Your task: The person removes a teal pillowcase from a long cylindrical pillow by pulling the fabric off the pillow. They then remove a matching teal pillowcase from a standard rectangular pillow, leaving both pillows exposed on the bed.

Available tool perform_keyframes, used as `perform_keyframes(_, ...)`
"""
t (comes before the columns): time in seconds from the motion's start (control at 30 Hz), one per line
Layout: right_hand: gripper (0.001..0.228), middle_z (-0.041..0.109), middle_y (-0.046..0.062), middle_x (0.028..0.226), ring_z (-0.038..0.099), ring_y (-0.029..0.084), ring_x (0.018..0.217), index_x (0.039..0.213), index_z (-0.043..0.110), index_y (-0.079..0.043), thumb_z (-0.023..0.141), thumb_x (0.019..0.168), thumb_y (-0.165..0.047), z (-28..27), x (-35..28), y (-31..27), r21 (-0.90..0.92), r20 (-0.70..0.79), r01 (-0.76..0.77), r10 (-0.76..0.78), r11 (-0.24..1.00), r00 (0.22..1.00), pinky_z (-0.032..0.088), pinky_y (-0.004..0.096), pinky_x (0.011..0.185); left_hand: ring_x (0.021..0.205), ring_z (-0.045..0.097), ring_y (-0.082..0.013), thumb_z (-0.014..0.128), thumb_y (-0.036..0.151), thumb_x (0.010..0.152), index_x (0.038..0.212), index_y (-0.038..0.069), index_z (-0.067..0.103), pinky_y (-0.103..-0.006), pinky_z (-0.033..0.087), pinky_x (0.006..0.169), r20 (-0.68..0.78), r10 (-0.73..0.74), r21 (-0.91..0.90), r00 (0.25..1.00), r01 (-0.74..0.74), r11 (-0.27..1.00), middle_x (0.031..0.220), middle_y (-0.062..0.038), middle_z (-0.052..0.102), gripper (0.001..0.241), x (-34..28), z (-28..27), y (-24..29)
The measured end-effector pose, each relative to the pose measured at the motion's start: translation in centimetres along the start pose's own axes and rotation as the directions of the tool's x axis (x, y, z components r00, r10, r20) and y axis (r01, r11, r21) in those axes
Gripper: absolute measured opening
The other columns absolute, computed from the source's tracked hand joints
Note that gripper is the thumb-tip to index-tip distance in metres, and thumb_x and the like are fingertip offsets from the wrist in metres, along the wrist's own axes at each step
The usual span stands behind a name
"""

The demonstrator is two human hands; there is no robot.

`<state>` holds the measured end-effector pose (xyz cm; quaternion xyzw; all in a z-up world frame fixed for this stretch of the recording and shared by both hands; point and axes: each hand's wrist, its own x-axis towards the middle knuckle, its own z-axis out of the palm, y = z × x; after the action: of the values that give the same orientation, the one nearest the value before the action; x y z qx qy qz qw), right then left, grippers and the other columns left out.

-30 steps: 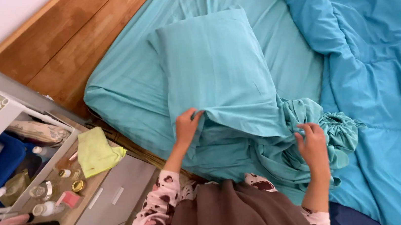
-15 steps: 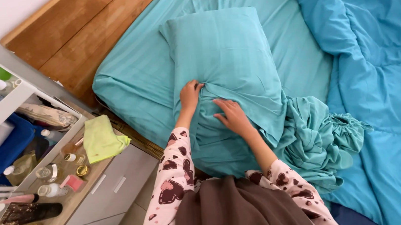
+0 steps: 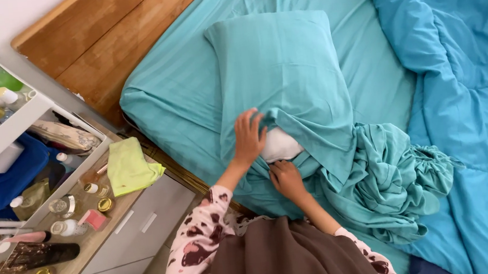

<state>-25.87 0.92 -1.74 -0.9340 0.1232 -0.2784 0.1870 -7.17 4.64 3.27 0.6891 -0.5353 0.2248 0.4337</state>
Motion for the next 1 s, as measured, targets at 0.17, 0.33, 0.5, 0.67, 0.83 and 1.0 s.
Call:
perform_keyframes(0.17, 0.021, 0.066, 0.016, 0.097, 0.063, 0.035, 0.091, 0.102, 0.070, 0.000, 0.070, 0.085, -0.013, 0.1, -0.7, -0.8, -0.064, -0.012, 0.023, -0.024, 0.998, 1.000, 0.049, 0.047, 0.081, 0.129, 0.056, -0.0231, 0.066, 0.015, 0.096, 0.133, 0.011, 0.060, -0.0487, 0.040, 0.115, 0.186, 0.423, -0.005, 0.887, -0.430, 0.903, 0.137, -0.006, 0.058, 0.038, -9.2, -2.1, 0.3)
perform_keyframes(0.33, 0.032, 0.066, 0.015, 0.098, 0.061, 0.034, 0.094, 0.114, 0.068, 0.001, 0.070, 0.088, -0.018, -1.8, -0.3, -2.3, -0.064, -0.041, 0.032, -0.034, 0.997, 0.999, 0.047, 0.046, 0.086, 0.128, 0.056, -0.0233, 0.066, 0.015, 0.096, 0.132, 0.021, 0.064, -0.0475, 0.039, 0.114, 0.143, 0.194, 0.082, 0.971, -0.207, 0.975, 0.134, -0.004, 0.057, 0.037, -11.8, -4.6, -0.3)
perform_keyframes(0.5, 0.038, 0.065, 0.014, 0.108, 0.059, 0.034, 0.104, 0.119, 0.065, -0.001, 0.071, 0.091, -0.026, -1.2, 1.9, -2.9, -0.095, -0.016, 0.036, -0.038, 0.995, 0.999, 0.042, 0.048, 0.092, 0.124, 0.055, -0.0424, 0.065, 0.013, 0.088, 0.126, 0.014, 0.063, -0.0492, 0.043, 0.105, 0.150, -0.261, 0.054, 0.954, 0.256, 0.965, 0.137, -0.016, 0.056, 0.038, -11.5, -4.9, -2.5)
perform_keyframes(0.67, 0.045, 0.063, 0.017, 0.118, 0.056, 0.037, 0.113, 0.125, 0.062, 0.001, 0.071, 0.090, -0.027, 1.3, 4.5, -4.4, -0.074, -0.004, 0.111, -0.112, 0.991, 0.994, 0.039, 0.051, 0.099, 0.108, 0.069, -0.0327, 0.057, 0.006, 0.104, 0.125, 0.010, 0.066, -0.0403, 0.054, 0.095, 0.044, -0.728, -0.352, 0.684, 0.692, 0.630, 0.120, -0.013, 0.070, 0.024, -11.4, -1.5, -6.9)
perform_keyframes(0.83, 0.050, 0.062, 0.019, 0.119, 0.055, 0.037, 0.115, 0.128, 0.059, 0.003, 0.070, 0.089, -0.026, 2.3, 3.7, -5.1, -0.077, 0.135, 0.138, -0.127, 0.988, 0.983, 0.039, 0.052, 0.102, 0.102, 0.071, -0.0212, 0.058, 0.003, 0.096, 0.114, 0.006, 0.051, -0.0327, 0.054, 0.089, -0.143, -0.799, -0.512, 0.584, 0.647, 0.565, 0.126, -0.008, 0.065, 0.019, -13.6, -0.2, -8.7)
perform_keyframes(1.0, 0.058, 0.063, 0.022, 0.125, 0.054, 0.038, 0.118, 0.132, 0.058, 0.006, 0.071, 0.082, -0.022, 0.7, 2.3, -5.1, -0.032, 0.085, 0.195, -0.192, 0.980, 0.978, 0.039, 0.053, 0.104, 0.129, 0.065, -0.0332, 0.055, 0.008, 0.097, 0.116, 0.007, 0.074, -0.0396, 0.053, 0.105, 0.111, -0.671, -0.267, 0.733, 0.672, 0.691, 0.154, -0.017, 0.062, 0.026, -15.7, 0.5, -8.1)
